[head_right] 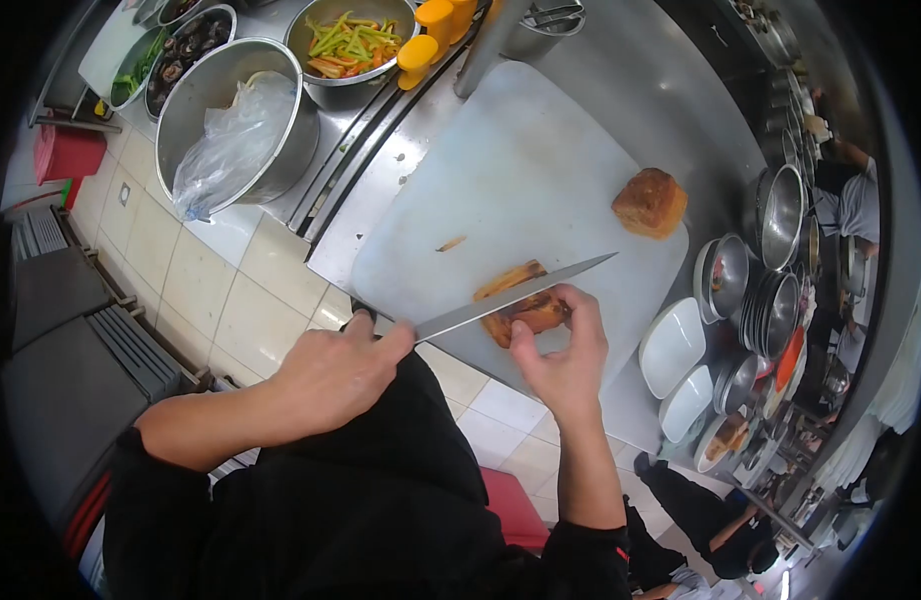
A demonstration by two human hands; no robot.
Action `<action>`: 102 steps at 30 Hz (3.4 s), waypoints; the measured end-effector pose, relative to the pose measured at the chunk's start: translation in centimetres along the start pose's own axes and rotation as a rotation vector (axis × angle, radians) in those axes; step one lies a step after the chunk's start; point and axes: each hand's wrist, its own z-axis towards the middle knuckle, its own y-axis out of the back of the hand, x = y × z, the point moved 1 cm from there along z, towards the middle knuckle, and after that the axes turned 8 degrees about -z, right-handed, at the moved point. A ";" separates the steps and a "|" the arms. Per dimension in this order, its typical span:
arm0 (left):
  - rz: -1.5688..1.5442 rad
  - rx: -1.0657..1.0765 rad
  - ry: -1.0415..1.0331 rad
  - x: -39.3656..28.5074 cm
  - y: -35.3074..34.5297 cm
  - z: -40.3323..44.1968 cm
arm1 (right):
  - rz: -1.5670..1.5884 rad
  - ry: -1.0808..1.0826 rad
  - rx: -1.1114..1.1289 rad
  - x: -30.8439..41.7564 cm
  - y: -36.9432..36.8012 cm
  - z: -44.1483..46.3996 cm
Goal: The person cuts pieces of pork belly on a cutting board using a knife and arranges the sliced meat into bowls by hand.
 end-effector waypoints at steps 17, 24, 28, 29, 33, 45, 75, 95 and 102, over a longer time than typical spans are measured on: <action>-0.052 0.082 0.072 -0.1 0.8 -0.1 | -0.072 0.035 0.007 0.3 0.1 0.2; -0.081 0.050 0.068 -1.0 0.1 2.6 | -0.026 0.010 0.000 0.3 -0.1 0.5; -0.053 0.080 0.159 -0.4 0.3 1.0 | -0.026 -0.012 0.004 0.5 0.2 1.0; -0.080 0.056 0.101 -0.6 -0.4 1.6 | -0.025 -0.017 0.022 0.8 0.2 0.8; -0.087 0.001 0.017 -0.7 -0.9 4.7 | 0.010 -0.011 -0.002 0.7 0.0 0.5; -0.130 -0.065 0.009 -0.1 -1.8 3.4 | -0.056 0.163 0.036 2.4 -1.3 -1.7; 0.236 -0.363 0.257 -1.7 -1.7 9.4 | -0.241 0.114 -0.421 -8.6 3.4 -5.5; -0.026 -0.579 -0.196 -3.0 0.4 5.8 | -0.200 0.413 -0.340 2.1 0.6 0.4; -0.298 -1.041 0.064 17.0 9.0 -12.2 | -0.047 0.555 -0.456 13.2 -2.1 2.0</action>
